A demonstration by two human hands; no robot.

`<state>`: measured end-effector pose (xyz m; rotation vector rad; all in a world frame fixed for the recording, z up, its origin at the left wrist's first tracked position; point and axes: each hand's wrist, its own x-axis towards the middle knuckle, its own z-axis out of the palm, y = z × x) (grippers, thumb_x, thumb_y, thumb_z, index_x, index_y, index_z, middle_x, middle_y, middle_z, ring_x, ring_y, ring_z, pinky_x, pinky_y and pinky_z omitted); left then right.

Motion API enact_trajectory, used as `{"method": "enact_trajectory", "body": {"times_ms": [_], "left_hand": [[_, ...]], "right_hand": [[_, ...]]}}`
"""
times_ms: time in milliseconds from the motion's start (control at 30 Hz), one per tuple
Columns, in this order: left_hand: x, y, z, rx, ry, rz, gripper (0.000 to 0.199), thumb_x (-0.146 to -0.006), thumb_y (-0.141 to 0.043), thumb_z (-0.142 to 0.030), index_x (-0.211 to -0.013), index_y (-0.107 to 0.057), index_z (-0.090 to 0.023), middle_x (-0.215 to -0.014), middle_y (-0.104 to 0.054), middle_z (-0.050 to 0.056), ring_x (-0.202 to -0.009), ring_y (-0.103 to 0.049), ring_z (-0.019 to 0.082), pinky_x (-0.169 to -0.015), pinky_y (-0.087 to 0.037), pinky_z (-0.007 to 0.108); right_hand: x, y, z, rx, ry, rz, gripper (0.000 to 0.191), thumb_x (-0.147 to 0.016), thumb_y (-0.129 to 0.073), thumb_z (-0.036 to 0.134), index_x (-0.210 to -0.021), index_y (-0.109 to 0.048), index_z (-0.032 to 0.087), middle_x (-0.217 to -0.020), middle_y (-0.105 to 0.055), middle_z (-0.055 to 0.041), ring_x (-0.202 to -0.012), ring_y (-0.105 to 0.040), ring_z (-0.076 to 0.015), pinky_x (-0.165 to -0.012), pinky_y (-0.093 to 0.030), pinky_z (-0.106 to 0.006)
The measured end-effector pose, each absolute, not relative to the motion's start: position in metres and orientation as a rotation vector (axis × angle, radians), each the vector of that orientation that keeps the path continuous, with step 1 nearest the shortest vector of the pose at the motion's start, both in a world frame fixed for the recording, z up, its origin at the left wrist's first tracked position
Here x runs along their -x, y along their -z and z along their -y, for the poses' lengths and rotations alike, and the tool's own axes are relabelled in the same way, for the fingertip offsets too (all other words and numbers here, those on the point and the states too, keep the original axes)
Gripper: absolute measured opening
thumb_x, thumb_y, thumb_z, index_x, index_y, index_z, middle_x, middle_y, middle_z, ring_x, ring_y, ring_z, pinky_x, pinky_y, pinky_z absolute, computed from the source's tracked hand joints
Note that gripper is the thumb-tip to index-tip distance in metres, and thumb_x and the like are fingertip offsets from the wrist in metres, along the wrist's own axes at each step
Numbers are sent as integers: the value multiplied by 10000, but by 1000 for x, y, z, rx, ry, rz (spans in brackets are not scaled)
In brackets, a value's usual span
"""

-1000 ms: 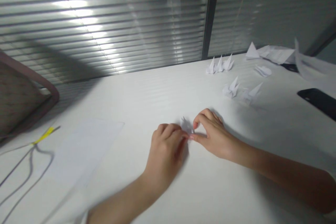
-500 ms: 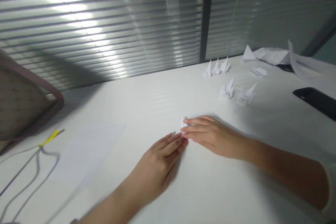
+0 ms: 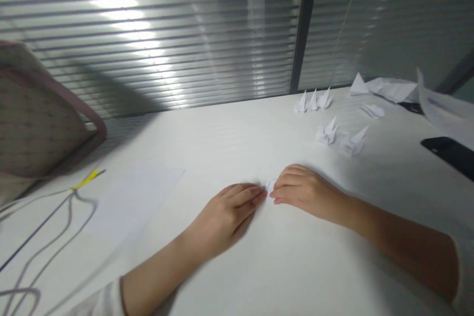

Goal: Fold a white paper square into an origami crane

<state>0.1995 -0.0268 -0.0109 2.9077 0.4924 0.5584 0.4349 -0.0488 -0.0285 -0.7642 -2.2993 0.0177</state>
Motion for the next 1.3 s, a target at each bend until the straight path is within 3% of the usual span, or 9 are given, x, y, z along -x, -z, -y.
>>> {"method": "enact_trajectory", "body": {"times_ms": [300, 533, 700, 867, 1067, 1167, 1300], "left_hand": [[-200, 3, 21, -2737, -494, -440, 473, -860, -409, -3, -1273, -557, -180, -1210, -636, 97, -1147, -562, 211, -995, -470, 381], [-215, 8, 27, -2417, -698, -702, 242, -864, -548, -124, -1045, -691, -195, -1028, -665, 79, -955, -632, 181, -865, -535, 316], [-224, 14, 28, -2322, -771, -825, 167, -834, -580, -111, -923, -698, -189, -998, -639, 73, -930, -628, 182, -822, -547, 317], [-232, 15, 33, -2285, -818, -939, 101, -836, -594, -135, -848, -684, -180, -960, -618, 75, -857, -621, 175, -708, -549, 284], [-235, 15, 32, -2302, -851, -1080, 36, -797, -660, -176, -828, -666, -192, -875, -647, 57, -869, -589, 216, -778, -508, 373], [-235, 16, 32, -2312, -863, -1115, 168, -755, -706, -199, -914, -655, -185, -889, -648, 64, -873, -578, 229, -770, -499, 387], [-236, 15, 34, -2334, -838, -1069, 136, -720, -740, -196, -846, -691, -206, -883, -657, 46, -855, -584, 216, -788, -491, 377]], "right_hand": [[-434, 26, 50, 849, -168, 2306, 107, -906, -564, 228, -868, -654, 185, -852, -679, -32, -825, -585, -161, -777, -457, -317], [-429, 25, 51, 956, -283, 2286, 75, -914, -539, 198, -876, -601, 179, -871, -629, -52, -864, -556, -183, -791, -459, -335], [-426, 25, 52, 1015, -362, 2209, 68, -915, -519, 165, -869, -568, 175, -991, -602, -85, -977, -537, -198, -868, -446, -349], [-423, 28, 51, 1037, -471, 2129, 104, -924, -497, 172, -849, -566, 192, -874, -618, -49, -877, -551, -184, -805, -456, -342], [-417, 36, 49, 1179, -551, 1915, 107, -826, -589, 94, -853, -578, 197, -817, -628, -14, -744, -584, -143, -675, -495, -276], [-414, 37, 51, 1196, -570, 1865, 145, -806, -582, 61, -845, -585, 200, -799, -640, -1, -694, -595, -127, -636, -500, -256], [-411, 33, 56, 1142, -546, 1863, 142, -801, -600, 68, -783, -568, 206, -766, -630, 7, -717, -589, -137, -657, -492, -267]]}}
